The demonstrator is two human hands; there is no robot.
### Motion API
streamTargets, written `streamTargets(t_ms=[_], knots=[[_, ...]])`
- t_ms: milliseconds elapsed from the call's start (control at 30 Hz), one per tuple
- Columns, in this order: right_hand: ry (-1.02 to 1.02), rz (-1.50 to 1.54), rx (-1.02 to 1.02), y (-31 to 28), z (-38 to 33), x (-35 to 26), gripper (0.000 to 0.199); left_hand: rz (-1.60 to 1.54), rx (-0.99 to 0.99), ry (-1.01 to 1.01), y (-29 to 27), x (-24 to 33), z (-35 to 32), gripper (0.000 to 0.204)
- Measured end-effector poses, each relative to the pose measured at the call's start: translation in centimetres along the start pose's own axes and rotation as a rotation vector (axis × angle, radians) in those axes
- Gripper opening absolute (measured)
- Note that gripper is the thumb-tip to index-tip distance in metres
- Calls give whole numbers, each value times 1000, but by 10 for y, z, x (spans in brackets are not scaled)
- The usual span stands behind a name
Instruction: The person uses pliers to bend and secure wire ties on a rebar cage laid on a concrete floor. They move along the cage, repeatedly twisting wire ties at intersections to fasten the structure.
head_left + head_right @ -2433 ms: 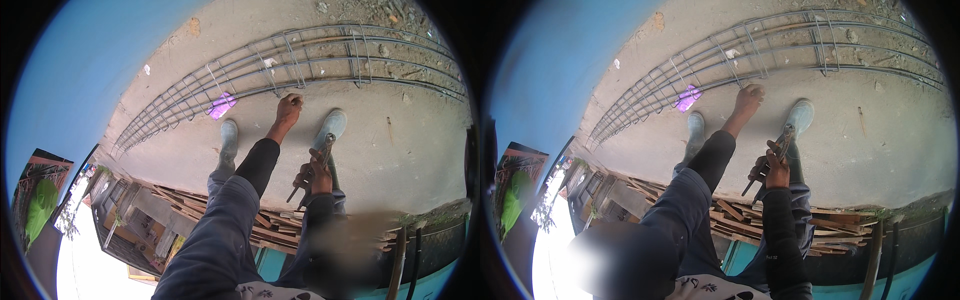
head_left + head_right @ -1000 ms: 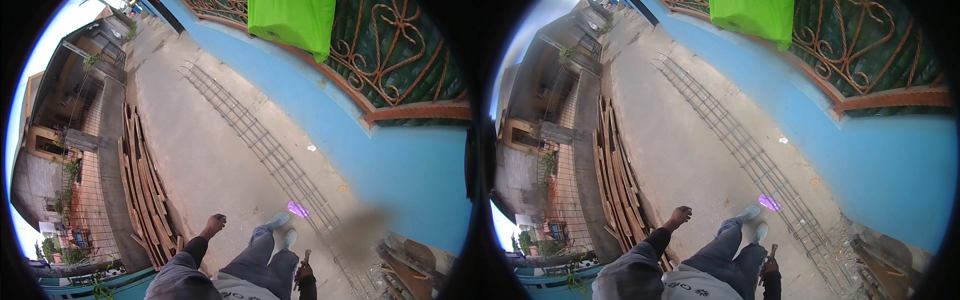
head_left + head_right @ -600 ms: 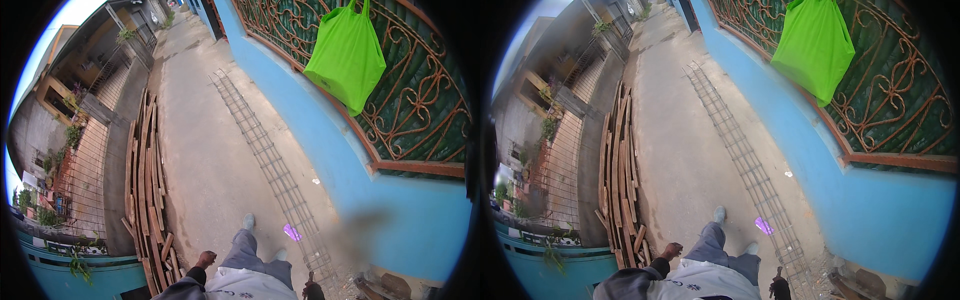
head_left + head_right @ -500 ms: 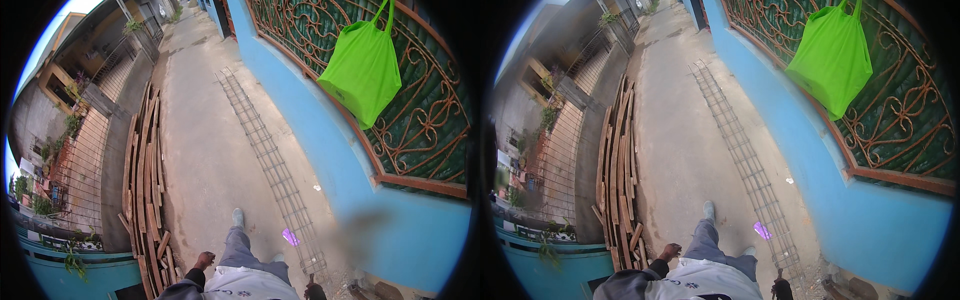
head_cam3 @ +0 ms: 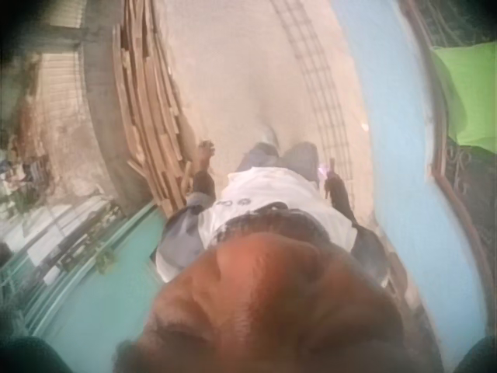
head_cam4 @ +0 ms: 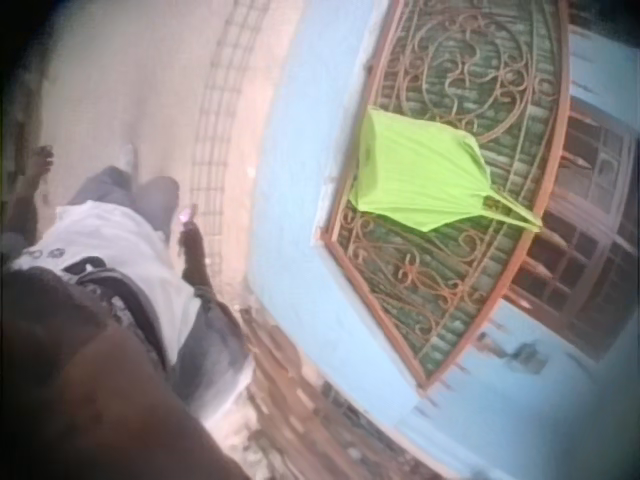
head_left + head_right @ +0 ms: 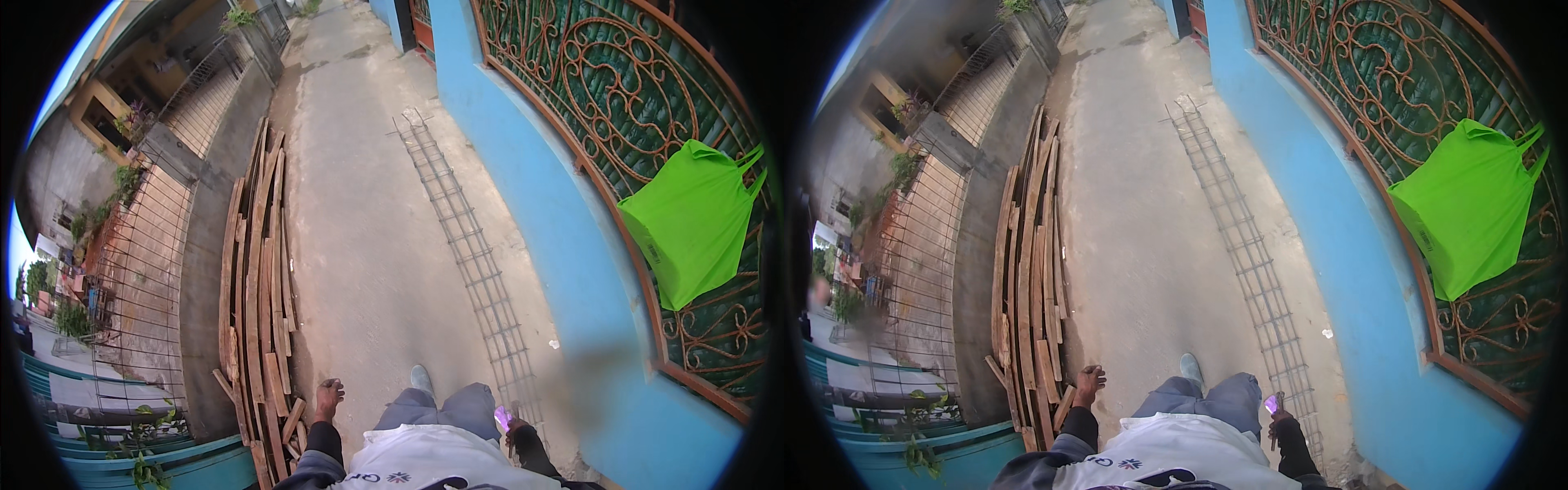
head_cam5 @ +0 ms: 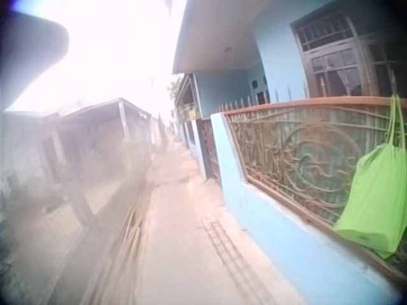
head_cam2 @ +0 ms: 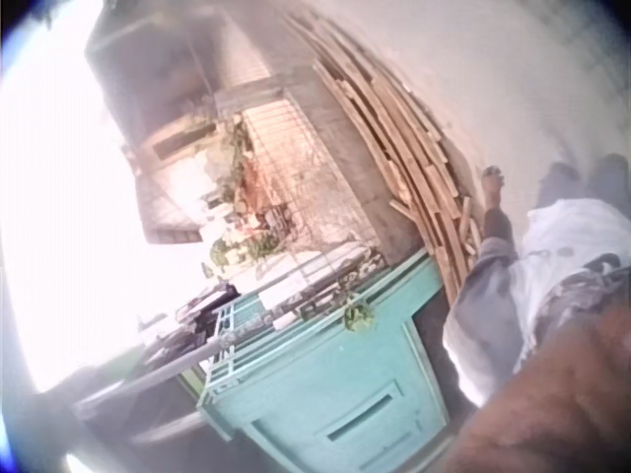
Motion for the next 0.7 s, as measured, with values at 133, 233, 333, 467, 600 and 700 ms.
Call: streamTargets(t_ms=[133, 233, 333, 467, 600, 700], knots=[[-88, -87, -35, 35, -21, -75, 19, -82, 33, -58, 14, 46, 45, 31], [-3, -246, -14, 54, -29, -127, 26, -67, 7, -153, 33, 42, 70, 32], [43, -399, 29, 34, -4, -180, 24, -25, -75, -261, 78, 42, 90, 36], [-197, -503, -36, 52, 1, -305, 18, -20, -44, -371, 89, 62, 107, 34], [-393, -422, -137, 91, -19, -480, 24, -109, 66, -289, 90, 122, 118, 40], [-501, -664, 218, 70, 7, -637, 18, -149, -23, -244, 143, 183, 153, 44]])
Point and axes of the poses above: each hand's wrist, its own z-axis towards the middle knuckle, its own y-axis out of the palm, x = y × z, the point moved 9 cm from there along z, towards the middle knuckle, and after that the axes turned 2 degrees about z, right-handed, at the moved point
